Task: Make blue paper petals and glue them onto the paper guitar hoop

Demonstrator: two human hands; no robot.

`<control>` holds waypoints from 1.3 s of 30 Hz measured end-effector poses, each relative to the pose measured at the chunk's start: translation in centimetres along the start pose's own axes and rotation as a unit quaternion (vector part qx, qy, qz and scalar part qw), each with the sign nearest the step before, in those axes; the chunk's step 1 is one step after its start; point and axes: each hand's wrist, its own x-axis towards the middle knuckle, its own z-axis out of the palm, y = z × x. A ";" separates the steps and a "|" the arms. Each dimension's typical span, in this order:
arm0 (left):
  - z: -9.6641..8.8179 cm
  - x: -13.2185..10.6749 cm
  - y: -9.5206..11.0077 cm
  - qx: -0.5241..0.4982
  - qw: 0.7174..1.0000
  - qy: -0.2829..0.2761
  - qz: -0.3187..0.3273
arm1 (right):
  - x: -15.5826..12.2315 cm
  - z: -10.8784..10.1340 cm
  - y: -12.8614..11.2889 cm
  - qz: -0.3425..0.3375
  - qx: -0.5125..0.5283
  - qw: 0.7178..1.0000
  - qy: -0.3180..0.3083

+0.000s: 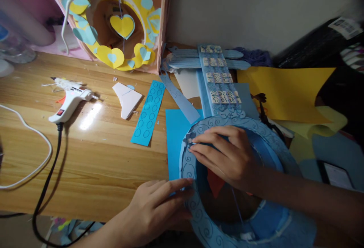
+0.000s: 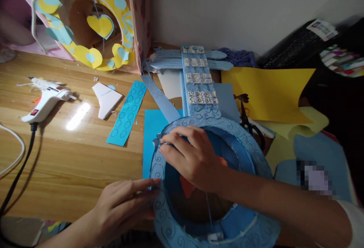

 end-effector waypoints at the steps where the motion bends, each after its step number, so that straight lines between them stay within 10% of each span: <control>1: 0.0 0.0 0.0 0.001 1.000 0.001 -0.001 | 0.1 0.0 0.0 0.000 -0.005 1.000 0.005; 39: -0.1 0.0 0.0 -0.002 1.000 0.007 0.003 | -0.9 0.6 0.3 -0.019 -0.045 0.997 0.056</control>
